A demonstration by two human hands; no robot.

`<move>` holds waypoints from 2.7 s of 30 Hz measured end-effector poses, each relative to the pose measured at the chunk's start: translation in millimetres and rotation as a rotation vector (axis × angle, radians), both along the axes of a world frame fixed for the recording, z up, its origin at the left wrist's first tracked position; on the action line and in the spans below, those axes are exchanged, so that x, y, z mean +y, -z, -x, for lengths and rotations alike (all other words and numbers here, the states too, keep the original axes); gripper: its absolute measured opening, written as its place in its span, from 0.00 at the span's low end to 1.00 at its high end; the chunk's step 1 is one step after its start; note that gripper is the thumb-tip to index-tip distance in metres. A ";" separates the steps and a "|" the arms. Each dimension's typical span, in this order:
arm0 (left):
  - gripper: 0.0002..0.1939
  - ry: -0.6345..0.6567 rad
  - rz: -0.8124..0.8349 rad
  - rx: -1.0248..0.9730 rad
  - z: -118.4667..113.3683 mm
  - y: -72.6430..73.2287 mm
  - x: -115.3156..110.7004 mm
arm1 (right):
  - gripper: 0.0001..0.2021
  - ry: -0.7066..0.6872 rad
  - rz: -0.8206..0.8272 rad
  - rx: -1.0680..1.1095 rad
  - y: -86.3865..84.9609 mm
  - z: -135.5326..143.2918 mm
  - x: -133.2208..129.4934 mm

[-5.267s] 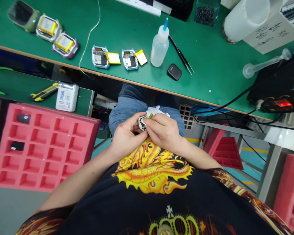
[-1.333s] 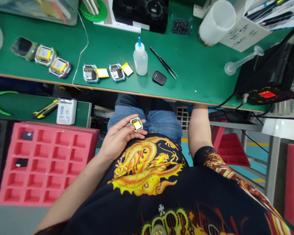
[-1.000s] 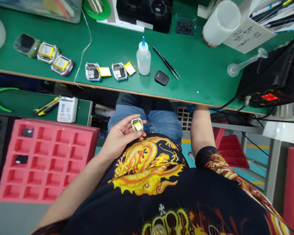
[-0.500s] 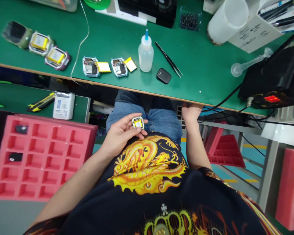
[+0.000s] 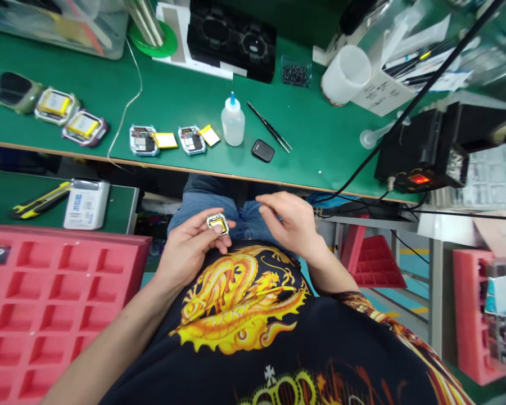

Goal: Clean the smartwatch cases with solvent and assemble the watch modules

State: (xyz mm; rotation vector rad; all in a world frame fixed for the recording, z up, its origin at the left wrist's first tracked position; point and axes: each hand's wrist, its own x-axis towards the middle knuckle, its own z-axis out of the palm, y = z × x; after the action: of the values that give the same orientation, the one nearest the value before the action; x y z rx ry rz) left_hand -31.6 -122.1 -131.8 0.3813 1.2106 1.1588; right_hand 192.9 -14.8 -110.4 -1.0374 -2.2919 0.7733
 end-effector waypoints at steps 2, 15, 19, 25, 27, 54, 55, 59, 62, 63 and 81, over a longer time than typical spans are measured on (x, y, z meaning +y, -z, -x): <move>0.23 -0.012 -0.005 -0.010 -0.1 -0.6 0.1 | 0.15 0.126 -0.144 0.003 -8.6 5.4 16.3; 0.21 -0.008 0.021 0.025 -0.5 -0.2 2.4 | 0.18 0.276 -0.288 -0.149 6.8 31.0 78.2; 0.21 -0.034 -0.008 0.060 -0.6 5.0 2.4 | 0.15 0.299 -0.277 -0.140 8.7 28.8 78.4; 0.24 -0.083 0.016 -0.035 -3.5 -0.7 7.7 | 0.13 0.337 -0.176 -0.041 3.9 27.7 72.7; 0.24 -0.111 -0.013 -0.080 -5.2 -6.6 11.3 | 0.13 0.310 -0.128 0.007 -0.7 30.9 56.7; 0.21 -0.177 -0.067 -0.211 -11.9 0.4 15.9 | 0.17 0.056 -0.154 0.070 19.8 55.4 -4.4; 0.21 -0.159 -0.059 -0.203 -11.0 -0.5 15.4 | 0.16 0.103 -0.169 0.095 12.3 54.4 2.3; 0.23 -0.087 -0.050 -0.115 -10.7 -4.9 13.4 | 0.17 0.261 -0.271 0.130 -15.1 58.1 41.4; 0.21 -0.040 -0.087 -0.053 -12.9 -6.8 11.5 | 0.29 0.243 -0.271 0.116 -18.3 69.9 76.2; 0.21 -0.031 -0.101 -0.034 -13.5 -7.2 10.6 | 0.31 0.225 -0.268 0.110 -15.2 74.9 86.8; 0.21 0.062 -0.160 0.164 -9.7 -9.7 5.5 | 0.20 0.656 -0.367 -0.045 -31.8 -40.2 177.8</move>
State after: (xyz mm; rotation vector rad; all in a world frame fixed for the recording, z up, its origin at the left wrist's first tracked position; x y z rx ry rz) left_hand -22.0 -116.6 -122.2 0.6404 1.2414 1.1927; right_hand 233.1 163.0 -78.6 -1.4985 -1.8374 0.0623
